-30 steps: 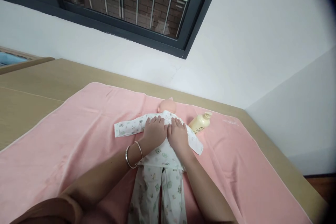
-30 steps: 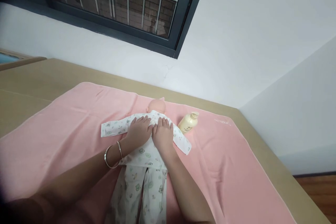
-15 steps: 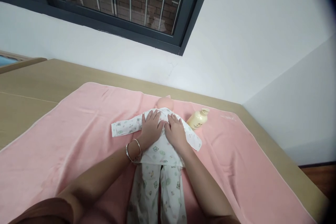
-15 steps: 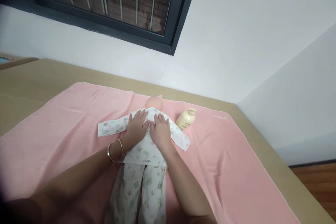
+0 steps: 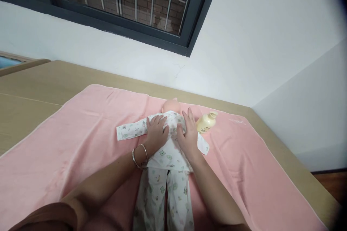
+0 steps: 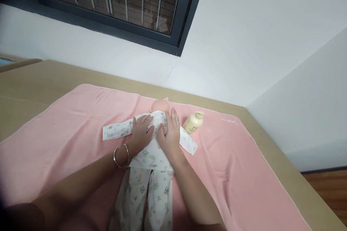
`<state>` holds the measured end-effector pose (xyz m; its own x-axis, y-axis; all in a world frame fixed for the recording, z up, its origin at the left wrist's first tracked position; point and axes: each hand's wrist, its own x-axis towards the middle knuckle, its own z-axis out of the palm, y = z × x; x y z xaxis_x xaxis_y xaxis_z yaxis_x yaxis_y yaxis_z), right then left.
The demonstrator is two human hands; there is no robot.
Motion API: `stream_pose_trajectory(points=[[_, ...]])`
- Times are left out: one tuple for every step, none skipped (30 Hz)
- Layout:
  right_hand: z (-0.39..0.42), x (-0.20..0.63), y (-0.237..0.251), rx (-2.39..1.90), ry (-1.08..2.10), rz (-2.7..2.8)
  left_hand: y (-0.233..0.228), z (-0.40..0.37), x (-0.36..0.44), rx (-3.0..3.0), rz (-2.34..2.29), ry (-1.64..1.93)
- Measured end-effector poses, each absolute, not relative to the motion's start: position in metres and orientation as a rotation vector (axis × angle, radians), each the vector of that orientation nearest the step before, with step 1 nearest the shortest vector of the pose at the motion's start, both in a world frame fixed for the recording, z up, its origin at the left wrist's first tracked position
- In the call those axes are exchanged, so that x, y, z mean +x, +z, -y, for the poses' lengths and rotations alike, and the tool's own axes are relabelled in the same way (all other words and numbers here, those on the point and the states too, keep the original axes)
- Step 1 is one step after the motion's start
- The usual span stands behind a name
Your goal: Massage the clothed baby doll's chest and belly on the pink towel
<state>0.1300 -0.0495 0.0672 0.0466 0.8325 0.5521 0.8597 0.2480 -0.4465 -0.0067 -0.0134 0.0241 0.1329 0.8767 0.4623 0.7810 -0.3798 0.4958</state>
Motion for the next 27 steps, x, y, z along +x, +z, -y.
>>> stream_pose_trajectory(points=[[0.048,0.128,0.062,-1.55,-0.081,1.77,0.025,0.014,-0.007,2.26,-1.668,1.086],[0.046,0.126,0.057,-1.546,-0.089,1.814,0.026,0.015,-0.007,2.26,-1.667,1.093],[0.043,0.125,0.051,-1.546,-0.067,1.883,0.026,0.016,-0.008,2.258,-1.666,1.101],[0.041,0.123,0.047,-1.549,-0.025,1.959,0.027,0.016,-0.008,2.253,-1.663,1.113],[0.039,0.123,0.043,-1.547,0.02,2.02,0.027,0.017,-0.008,2.248,-1.66,1.124],[0.038,0.122,0.041,-1.541,0.048,2.053,0.027,0.018,-0.009,2.244,-1.655,1.134],[0.037,0.122,0.039,-1.533,0.045,2.047,0.027,0.018,-0.009,2.239,-1.652,1.142],[0.037,0.122,0.039,-1.528,0.011,2.008,0.027,0.019,-0.009,2.234,-1.653,1.151],[0.038,0.121,0.039,-1.523,-0.035,1.962,0.027,0.019,-0.009,2.23,-1.656,1.159],[0.038,0.121,0.04,-1.521,-0.07,1.929,0.026,0.019,-0.009,2.229,-1.66,1.169],[0.039,0.121,0.04,-1.524,-0.083,1.921,0.026,0.019,-0.009,2.231,-1.665,1.178],[0.039,0.12,0.041,-1.531,-0.071,1.936,0.025,0.018,-0.008,2.232,-1.672,1.188],[0.04,0.12,0.041,-1.538,-0.042,1.963,0.024,0.018,-0.008,2.234,-1.677,1.194],[0.04,0.121,0.041,-1.535,-0.009,1.991,0.024,0.018,-0.008,2.236,-1.678,1.198],[0.039,0.121,0.041,-1.523,0.011,2.003,0.023,0.017,-0.008,2.236,-1.675,1.204],[0.039,0.122,0.04,-1.501,0.005,1.985,0.022,0.016,-0.008,2.234,-1.669,1.217],[0.039,0.124,0.04,-1.471,-0.025,1.943,0.021,0.016,-0.008,2.23,-1.658,1.237],[0.038,0.125,0.039,-1.439,-0.069,1.885,0.02,0.015,-0.008,2.228,-1.644,1.261],[0.038,0.126,0.038,-1.407,-0.112,1.835,0.019,0.015,-0.008,2.225,-1.629,1.285],[0.037,0.126,0.037,-1.38,-0.136,1.815,0.017,0.014,-0.008,2.223,-1.617,1.306],[0.036,0.127,0.035,-1.361,-0.136,1.837,0.016,0.013,-0.008,2.222,-1.61,1.319],[0.035,0.127,0.034,-1.35,-0.112,1.895,0.015,0.012,-0.008,2.222,-1.606,1.322],[0.034,0.127,0.033,-1.344,-0.073,1.973,0.013,0.011,-0.008,2.219,-1.605,1.318],[0.033,0.127,0.033,-1.343,-0.029,2.049,0.012,0.01,-0.008,2.214,-1.605,1.31],[0.032,0.127,0.034,-1.348,0.009,2.108,0.01,0.01,-0.008,2.207,-1.602,1.302],[0.032,0.128,0.035,-1.357,0.033,2.135,0.009,0.009,-0.008,2.198,-1.598,1.3],[0.032,0.128,0.037,-1.368,0.04,2.127,0.008,0.008,-0.008,2.19,-1.589,1.303]])
